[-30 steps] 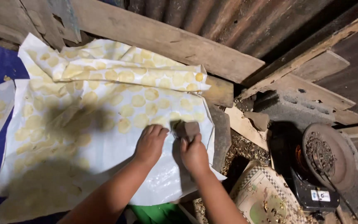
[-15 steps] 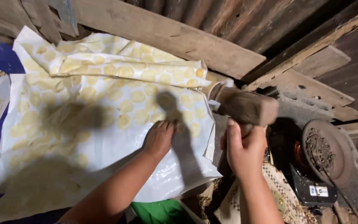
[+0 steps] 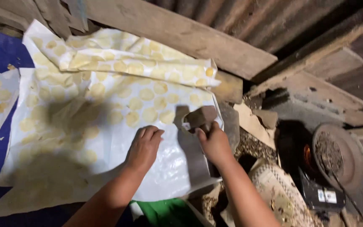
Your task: Cracking nuts with a mallet and stone and sorting the kernels from the shells
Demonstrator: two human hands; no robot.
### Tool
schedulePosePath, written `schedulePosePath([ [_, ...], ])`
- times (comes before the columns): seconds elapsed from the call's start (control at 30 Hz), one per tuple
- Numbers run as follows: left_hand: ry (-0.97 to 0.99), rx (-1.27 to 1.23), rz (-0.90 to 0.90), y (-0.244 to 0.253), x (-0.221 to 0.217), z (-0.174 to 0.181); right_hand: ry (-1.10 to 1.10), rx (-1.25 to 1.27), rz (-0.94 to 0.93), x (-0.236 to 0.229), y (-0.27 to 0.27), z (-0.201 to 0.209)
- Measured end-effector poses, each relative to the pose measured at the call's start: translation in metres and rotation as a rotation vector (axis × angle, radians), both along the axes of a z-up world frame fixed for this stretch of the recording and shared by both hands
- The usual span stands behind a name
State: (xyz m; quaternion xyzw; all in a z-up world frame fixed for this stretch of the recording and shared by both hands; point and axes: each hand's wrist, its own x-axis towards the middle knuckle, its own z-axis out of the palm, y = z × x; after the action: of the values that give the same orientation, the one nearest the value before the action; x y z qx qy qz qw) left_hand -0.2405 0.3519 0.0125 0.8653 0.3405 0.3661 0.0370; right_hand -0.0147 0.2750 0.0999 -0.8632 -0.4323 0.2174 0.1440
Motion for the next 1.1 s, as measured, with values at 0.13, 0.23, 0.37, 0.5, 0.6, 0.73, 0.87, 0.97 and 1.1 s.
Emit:
schedulePosePath([
  [0.13,0.04,-0.041,0.021,-0.01,-0.021,0.007,-0.003,0.093,-0.113,-0.038,-0.022,0.002],
  [0.23,0.01,-0.05,-0.011,-0.002,-0.021,0.01,-0.007,0.029,-0.108,-0.024,-0.011,-0.034],
  [0.37,0.038,-0.034,-0.028,-0.005,-0.026,0.014,-0.029,-0.014,-0.01,0.004,0.013,-0.014],
  [0.5,0.071,-0.003,-0.04,0.0,-0.023,0.003,-0.013,0.001,-0.08,-0.035,0.003,0.006],
  [0.6,0.056,-0.01,-0.044,0.012,-0.005,0.0,-0.01,0.005,-0.076,-0.034,0.01,-0.024],
  [0.73,0.006,-0.061,-0.025,0.012,0.026,-0.025,0.103,0.102,-0.076,-0.036,0.003,0.032],
  [0.87,0.011,-0.157,0.001,0.012,0.033,-0.016,0.009,0.522,-0.055,-0.059,-0.023,0.099],
  [0.97,0.047,-0.134,0.021,0.014,0.035,-0.015,-0.149,0.688,-0.103,-0.064,-0.024,0.071],
  [1.1,0.021,-0.108,0.113,0.012,0.009,-0.003,0.11,0.116,-0.092,-0.076,-0.009,-0.025],
])
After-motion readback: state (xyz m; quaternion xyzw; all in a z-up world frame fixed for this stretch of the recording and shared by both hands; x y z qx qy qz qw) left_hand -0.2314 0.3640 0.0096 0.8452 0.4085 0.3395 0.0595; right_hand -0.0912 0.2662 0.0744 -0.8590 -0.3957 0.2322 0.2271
